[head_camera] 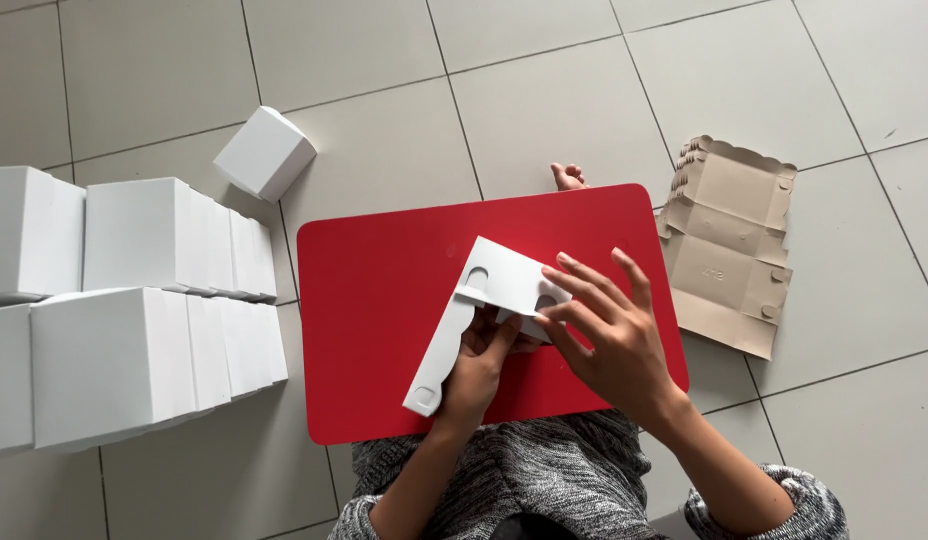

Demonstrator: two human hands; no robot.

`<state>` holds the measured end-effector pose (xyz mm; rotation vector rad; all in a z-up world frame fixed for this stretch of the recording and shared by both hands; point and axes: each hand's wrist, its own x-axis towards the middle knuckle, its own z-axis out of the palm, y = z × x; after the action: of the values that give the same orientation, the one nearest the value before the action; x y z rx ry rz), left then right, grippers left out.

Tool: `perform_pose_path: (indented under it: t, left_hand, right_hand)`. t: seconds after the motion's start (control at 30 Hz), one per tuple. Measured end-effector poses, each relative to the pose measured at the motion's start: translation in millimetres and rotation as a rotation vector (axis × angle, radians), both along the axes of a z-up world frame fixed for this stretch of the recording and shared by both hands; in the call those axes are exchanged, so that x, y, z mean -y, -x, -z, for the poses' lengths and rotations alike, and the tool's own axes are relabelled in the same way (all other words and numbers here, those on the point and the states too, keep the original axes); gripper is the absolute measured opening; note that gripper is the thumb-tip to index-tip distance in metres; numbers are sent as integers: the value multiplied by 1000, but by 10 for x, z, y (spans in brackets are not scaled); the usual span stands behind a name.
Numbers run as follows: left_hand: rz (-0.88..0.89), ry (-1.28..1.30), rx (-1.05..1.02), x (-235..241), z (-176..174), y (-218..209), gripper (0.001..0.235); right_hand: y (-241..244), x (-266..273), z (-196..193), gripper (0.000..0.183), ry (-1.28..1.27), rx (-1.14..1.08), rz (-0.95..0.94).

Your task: The person assembles flat cardboard pieces into white rectangular boxes by folding and interlocking tabs. They repeat this process for multiple units, stacking the finished boxes on the floor.

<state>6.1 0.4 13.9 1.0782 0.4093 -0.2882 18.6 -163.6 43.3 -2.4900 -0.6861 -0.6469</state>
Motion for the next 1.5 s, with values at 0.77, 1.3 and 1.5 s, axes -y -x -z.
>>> perform_pose_path:
  t: [0.77,1.3,1.5]
  left_hand:
    - [-12,57,111,-50,337,47,36]
    - [36,-56,234,-213,98,172,57]
    - [148,-584,826,-699,-759,408,19]
  right_hand:
    - [152,-133,160,14,-8,115,-7]
    - [204,-14,359,43,-207,-73,-45]
    - [62,186,43,28,-467,-270,64]
